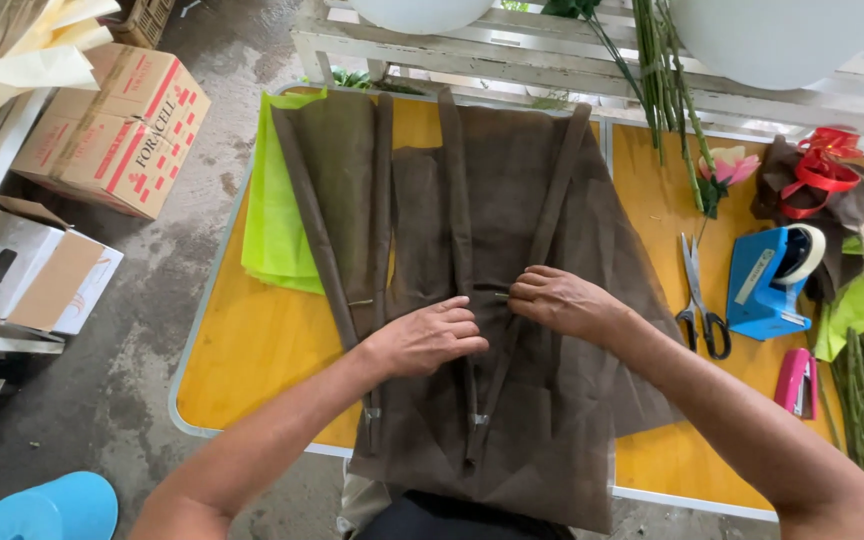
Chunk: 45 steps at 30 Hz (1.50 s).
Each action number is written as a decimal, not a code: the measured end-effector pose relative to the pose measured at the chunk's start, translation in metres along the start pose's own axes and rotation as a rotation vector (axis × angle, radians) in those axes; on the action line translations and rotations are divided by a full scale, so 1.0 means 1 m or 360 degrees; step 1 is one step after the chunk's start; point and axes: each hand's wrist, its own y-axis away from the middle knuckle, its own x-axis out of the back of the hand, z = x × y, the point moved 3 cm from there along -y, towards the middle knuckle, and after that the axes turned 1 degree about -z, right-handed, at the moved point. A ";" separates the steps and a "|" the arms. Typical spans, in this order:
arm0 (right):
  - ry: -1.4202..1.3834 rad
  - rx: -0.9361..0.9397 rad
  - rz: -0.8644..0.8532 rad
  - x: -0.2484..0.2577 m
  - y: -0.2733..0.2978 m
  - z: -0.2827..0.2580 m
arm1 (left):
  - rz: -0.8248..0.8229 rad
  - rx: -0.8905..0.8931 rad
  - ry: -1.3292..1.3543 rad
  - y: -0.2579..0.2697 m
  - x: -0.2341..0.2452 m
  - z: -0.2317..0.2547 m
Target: The person folds and staples brown wrapping paper on a table, then places a bouquet of red and white flowers into the paper and wraps it. The person uses a stapler to secure the paper around the bouquet.
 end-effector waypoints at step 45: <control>-0.0914 -0.0907 -0.0543 -0.003 -0.058 0.017 | 0.0025 0.0049 -0.0102 0.005 -0.011 0.007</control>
